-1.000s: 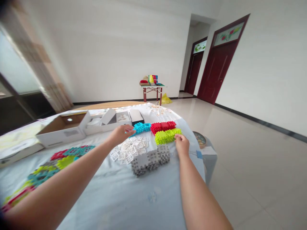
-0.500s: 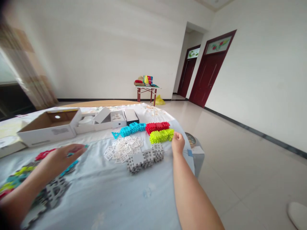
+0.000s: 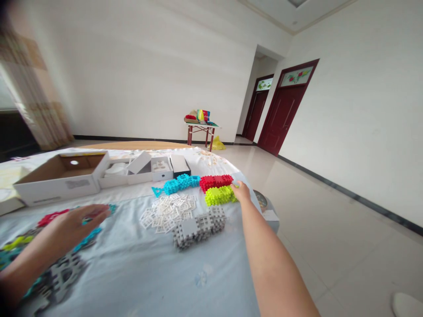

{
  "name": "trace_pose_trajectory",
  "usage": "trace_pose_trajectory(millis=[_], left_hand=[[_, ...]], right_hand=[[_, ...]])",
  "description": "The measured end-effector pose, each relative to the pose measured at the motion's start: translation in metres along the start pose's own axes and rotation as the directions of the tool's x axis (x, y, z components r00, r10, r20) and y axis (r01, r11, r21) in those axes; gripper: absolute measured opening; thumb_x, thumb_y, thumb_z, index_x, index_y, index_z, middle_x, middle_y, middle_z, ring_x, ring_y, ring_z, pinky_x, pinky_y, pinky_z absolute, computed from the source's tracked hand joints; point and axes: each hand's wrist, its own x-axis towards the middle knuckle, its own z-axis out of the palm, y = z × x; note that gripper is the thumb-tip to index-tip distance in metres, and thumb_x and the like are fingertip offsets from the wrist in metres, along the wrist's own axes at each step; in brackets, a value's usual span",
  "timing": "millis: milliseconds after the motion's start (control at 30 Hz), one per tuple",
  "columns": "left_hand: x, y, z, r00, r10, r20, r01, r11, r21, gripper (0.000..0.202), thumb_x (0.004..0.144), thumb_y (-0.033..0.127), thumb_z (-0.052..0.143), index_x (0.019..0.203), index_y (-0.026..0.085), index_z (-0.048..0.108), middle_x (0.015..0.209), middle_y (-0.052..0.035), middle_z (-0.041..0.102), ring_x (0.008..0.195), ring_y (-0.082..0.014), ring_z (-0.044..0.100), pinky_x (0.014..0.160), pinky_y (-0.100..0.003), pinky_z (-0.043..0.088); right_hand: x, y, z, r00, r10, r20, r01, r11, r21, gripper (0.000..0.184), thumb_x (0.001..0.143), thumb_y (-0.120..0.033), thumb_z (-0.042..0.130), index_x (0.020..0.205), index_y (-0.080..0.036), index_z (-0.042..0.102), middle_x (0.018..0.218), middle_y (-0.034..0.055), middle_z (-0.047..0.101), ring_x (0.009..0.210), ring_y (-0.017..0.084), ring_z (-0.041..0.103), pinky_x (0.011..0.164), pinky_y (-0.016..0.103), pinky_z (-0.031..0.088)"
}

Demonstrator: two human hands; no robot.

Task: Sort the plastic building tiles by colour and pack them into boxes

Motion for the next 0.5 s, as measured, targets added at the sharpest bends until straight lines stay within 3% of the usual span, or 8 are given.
trace_pose_trajectory(millis=[167, 500], left_hand=[[0.001, -0.003, 0.001, 1.000, -0.007, -0.007, 0.007, 0.999, 0.037, 0.050, 0.078, 0.061, 0.035, 0.101, 0.025, 0.061, 0.105, -0.0009, 0.067, 0.098, -0.0199, 0.059, 0.081, -0.025, 0.040], [0.000, 0.004, -0.002, 1.000, 0.014, 0.001, -0.014, 0.999, 0.032, 0.048, 0.078, 0.059, 0.035, 0.100, 0.024, 0.061, 0.104, -0.0011, 0.067, 0.097, -0.0202, 0.060, 0.080, -0.024, 0.040]], right_hand=[[-0.005, 0.005, 0.002, 0.998, -0.044, 0.044, 0.044, 0.999, 0.005, 0.033, 0.070, -0.031, 0.053, 0.098, -0.017, 0.065, 0.105, 0.0065, 0.066, 0.101, 0.021, 0.059, 0.090, 0.028, 0.041], [-0.025, 0.014, -0.010, 0.999, -0.040, -0.023, 0.040, 0.999, 0.001, 0.044, 0.071, -0.031, 0.051, 0.110, -0.014, 0.059, 0.112, 0.0096, 0.061, 0.103, 0.020, 0.056, 0.092, 0.029, 0.040]])
